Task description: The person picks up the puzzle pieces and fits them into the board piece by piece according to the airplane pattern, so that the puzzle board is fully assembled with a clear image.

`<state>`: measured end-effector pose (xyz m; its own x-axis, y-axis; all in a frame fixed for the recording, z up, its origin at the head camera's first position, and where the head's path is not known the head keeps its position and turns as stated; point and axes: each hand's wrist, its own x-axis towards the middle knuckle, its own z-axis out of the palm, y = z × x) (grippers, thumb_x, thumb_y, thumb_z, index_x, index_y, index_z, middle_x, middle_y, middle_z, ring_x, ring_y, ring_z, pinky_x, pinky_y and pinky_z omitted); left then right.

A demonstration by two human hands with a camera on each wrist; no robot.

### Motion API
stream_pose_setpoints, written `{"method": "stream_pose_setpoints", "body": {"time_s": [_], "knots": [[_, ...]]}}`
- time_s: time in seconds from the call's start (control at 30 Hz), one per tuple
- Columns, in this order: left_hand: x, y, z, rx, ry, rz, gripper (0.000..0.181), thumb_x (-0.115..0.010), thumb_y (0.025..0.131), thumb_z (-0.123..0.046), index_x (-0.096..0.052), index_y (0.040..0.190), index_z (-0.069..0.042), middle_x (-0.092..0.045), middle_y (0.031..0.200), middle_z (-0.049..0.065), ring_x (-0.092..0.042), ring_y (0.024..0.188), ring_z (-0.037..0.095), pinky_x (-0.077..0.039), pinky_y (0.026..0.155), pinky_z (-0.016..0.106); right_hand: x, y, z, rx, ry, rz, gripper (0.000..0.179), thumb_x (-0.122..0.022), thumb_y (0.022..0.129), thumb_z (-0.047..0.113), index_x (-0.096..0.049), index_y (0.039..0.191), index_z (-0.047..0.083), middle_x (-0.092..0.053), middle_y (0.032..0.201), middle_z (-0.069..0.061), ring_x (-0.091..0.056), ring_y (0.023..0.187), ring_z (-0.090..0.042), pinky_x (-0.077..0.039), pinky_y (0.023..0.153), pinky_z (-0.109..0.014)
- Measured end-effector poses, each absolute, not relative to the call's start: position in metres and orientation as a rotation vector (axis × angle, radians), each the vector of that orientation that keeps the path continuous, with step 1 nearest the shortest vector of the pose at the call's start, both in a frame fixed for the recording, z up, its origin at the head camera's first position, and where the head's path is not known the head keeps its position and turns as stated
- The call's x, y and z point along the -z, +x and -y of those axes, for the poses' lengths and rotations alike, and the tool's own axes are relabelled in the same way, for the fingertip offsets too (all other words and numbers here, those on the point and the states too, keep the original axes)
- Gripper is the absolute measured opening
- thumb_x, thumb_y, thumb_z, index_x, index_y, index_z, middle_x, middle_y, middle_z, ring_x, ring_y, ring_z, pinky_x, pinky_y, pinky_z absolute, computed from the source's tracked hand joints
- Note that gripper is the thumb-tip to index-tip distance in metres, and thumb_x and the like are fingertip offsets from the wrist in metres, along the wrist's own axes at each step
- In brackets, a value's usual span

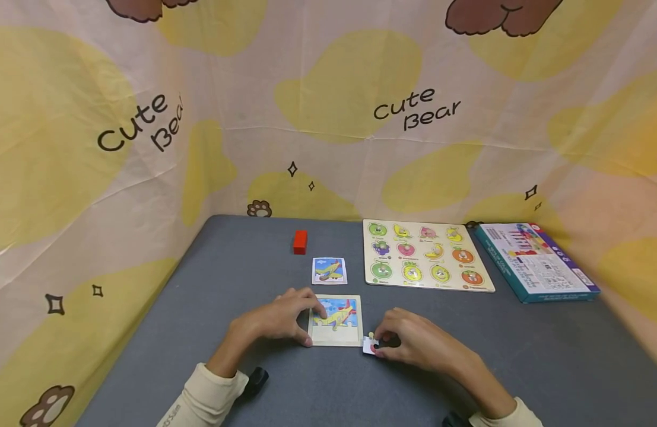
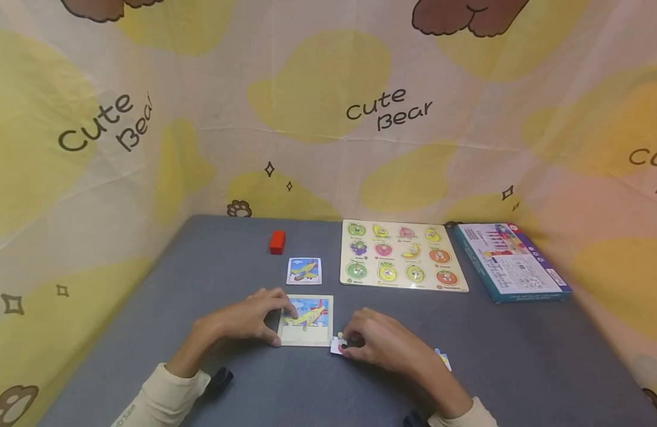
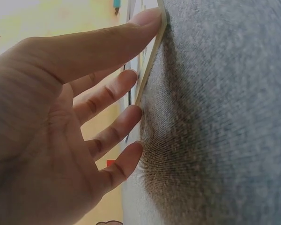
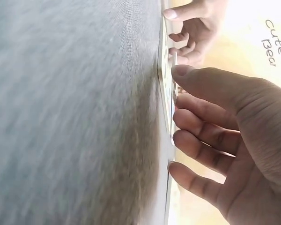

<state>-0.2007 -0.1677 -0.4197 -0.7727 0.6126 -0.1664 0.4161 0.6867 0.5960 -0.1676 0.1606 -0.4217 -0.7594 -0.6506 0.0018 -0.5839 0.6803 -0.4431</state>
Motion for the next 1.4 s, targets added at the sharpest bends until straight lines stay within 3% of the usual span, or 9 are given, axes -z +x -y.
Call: {"method": "stream_pose_setpoints", "body": {"time_s": [0.8,1.4], "knots": [[0.421,-0.202,0.169,-0.8,0.78,-2.554,0.051,-0.094,0.077,-0.017,-0.072,0.123,-0.018,-0.058,0.128,-0.002,-0.047,0.118,0.025,-0.038,0.102,0.052,0.431,-0.194,-0.099,0.625,-1.263,-2.76,0.017,-0.081,0.094,0.031,-0.079,0.104,0.017,-0.063,0.097,0.011,-0.053,0.088,-0.002,-0.05,0.08,-0.025],[0.421,-0.203,0.169,-0.808,0.782,-2.547,0.053,-0.095,0.076,-0.019,-0.071,0.123,-0.017,-0.059,0.126,-0.002,-0.047,0.114,0.023,-0.04,0.1,0.052,0.432,-0.2,-0.067,0.62,-1.259,-2.723,0.018,-0.081,0.095,0.029,-0.081,0.104,0.013,-0.065,0.094,0.008,-0.054,0.086,-0.004,-0.05,0.08,-0.028]]}}
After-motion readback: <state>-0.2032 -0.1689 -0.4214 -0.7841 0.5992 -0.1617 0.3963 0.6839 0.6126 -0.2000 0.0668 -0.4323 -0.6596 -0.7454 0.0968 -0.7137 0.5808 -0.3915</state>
